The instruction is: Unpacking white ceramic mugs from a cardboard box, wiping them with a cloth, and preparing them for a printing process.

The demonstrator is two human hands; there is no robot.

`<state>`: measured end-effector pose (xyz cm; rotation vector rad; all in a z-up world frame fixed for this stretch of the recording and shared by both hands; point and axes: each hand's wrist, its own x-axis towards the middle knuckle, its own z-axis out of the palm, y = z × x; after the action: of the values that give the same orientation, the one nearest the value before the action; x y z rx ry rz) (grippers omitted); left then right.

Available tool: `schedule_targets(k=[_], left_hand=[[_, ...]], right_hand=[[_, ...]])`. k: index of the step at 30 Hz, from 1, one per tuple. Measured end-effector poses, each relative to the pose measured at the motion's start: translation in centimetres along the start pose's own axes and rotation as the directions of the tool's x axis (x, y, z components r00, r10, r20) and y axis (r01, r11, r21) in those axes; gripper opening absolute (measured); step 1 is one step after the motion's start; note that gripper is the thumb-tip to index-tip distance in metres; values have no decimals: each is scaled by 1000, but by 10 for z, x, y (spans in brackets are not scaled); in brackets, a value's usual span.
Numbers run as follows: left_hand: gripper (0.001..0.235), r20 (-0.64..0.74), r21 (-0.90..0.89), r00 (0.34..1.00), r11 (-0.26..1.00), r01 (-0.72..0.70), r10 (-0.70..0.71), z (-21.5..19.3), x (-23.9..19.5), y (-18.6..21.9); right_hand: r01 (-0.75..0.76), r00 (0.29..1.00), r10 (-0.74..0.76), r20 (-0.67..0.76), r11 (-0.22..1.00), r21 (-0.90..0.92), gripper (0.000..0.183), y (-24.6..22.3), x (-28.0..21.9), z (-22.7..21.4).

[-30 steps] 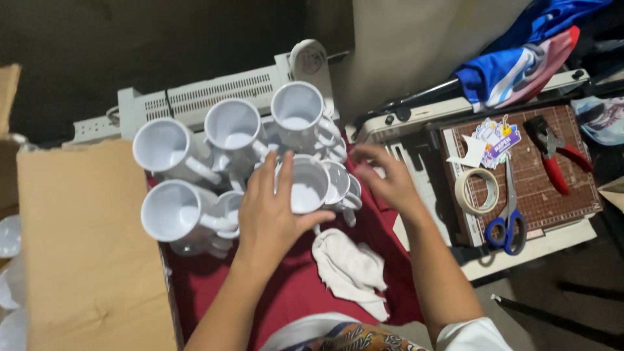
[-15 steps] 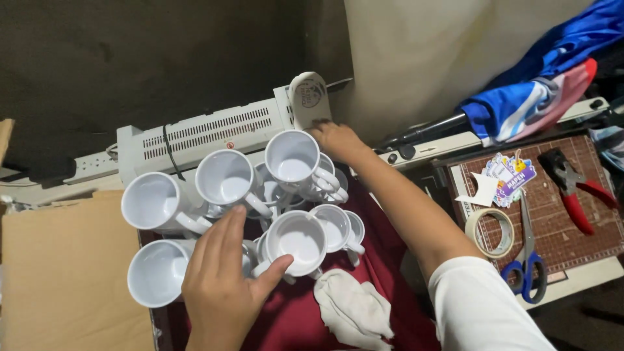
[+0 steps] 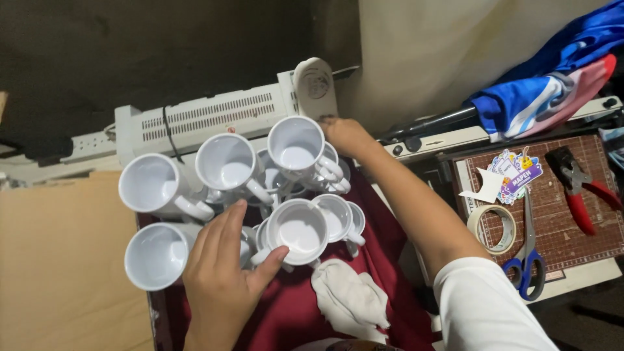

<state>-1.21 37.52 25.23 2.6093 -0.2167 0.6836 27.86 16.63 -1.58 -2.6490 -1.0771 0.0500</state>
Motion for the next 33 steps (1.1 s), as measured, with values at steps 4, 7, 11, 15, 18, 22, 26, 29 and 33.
schedule_targets(k=[4,7,11,15,18,22,26,29,33], left_hand=[[69,-18,-20,1000,1000,22,-22,-5,-10,-2],[66,-34,-63,999,997,37,-39,-7,-20,-5],[59,-36,-130,997,990,61,-66,-12,-32,-3],[54,-35,-247,997,967,61,-71,-15,-43,2],[55,-37,-347,996,936,64,-81,-13,-47,5],[62,14,-516,991,848,122,-133,-22,-54,7],[62,206,-694,960,664,279,-188,-20,-86,5],[42,92,-691,990,709,139,-104,-21,-106,7],[32,-130,-507,990,854,-118,60,-8,-128,4]], right_hand=[[-96,993,98,-73,995,26,37,-7,-4,-32],[-197,874,285,-395,948,249,32,-5,-23,-72],[-16,704,644,-301,438,899,13,7,-77,-129],[160,725,677,-129,16,987,13,-47,-142,-204],[206,772,627,-101,-97,974,19,-81,-193,-220],[251,847,521,-103,-223,942,26,-127,-231,-204],[250,910,393,-130,-273,929,22,-155,-259,-161],[250,922,347,-172,-193,949,39,-189,-262,-155],[245,745,399,-534,581,776,79,-235,-260,-156]])
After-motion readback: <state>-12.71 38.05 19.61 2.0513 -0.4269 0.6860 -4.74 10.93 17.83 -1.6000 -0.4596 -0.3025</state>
